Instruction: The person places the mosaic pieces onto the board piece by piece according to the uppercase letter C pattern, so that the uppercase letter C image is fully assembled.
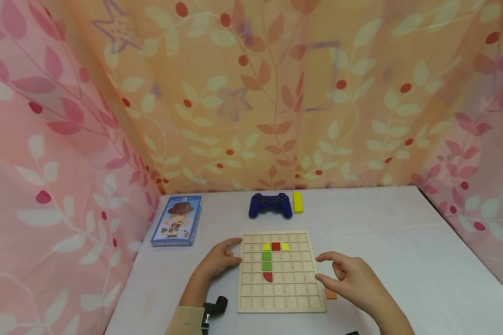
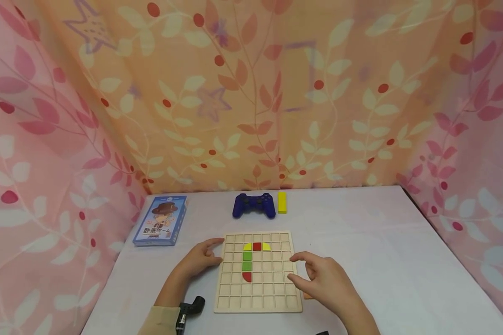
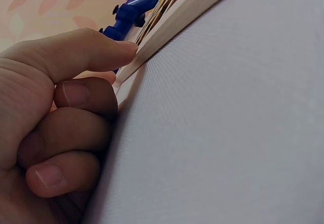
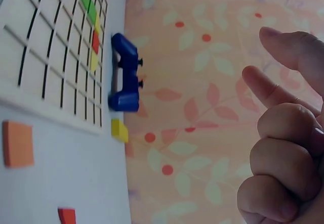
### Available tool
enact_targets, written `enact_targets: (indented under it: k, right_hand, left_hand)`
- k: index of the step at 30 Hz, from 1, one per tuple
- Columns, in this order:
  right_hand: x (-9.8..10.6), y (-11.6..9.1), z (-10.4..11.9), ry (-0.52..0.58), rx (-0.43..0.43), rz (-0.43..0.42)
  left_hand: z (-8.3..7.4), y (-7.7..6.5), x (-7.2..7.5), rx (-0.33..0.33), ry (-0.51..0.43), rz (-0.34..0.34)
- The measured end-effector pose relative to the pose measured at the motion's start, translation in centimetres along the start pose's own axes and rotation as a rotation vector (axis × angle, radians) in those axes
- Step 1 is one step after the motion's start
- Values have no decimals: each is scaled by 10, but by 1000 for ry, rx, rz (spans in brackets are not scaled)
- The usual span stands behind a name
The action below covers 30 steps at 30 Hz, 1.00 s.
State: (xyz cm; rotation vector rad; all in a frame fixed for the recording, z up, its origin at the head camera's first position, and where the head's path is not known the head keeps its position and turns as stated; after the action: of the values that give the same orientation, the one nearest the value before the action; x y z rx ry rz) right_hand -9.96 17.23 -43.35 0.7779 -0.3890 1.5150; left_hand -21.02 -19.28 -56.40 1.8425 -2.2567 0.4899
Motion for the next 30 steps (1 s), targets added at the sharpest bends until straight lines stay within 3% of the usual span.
enact_targets:
  k: [8, 15, 22, 30]
  right_hand:
    - [9, -14, -29, -27, -1, -60]
    - [5, -22, -57, -35, -123, 44]
    - [-11, -29, -86, -66, -169, 159]
    - [-24, -29, -97, -148, -238, 179]
  left_hand:
    - [0, 2, -1, 8, -2, -8]
    - [-2, -1, 0, 17, -6, -9]
    - [-2, -1, 0, 31, -2, -14]
    - [-1, -1, 0, 30, -4, -16]
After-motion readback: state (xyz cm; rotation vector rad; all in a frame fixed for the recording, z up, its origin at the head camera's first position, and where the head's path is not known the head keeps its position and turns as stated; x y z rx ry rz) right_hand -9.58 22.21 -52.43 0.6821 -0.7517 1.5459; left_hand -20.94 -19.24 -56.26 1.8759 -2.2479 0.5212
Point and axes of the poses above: each hand's wrist, its own y-axis towards the middle knuckle, its own x-axis out of the back of the hand, z = x × y, the point moved 3 cm from there along y, towards the middle knuckle, and after that the axes turned 8 degrees about -z, right-handed, at the moved point
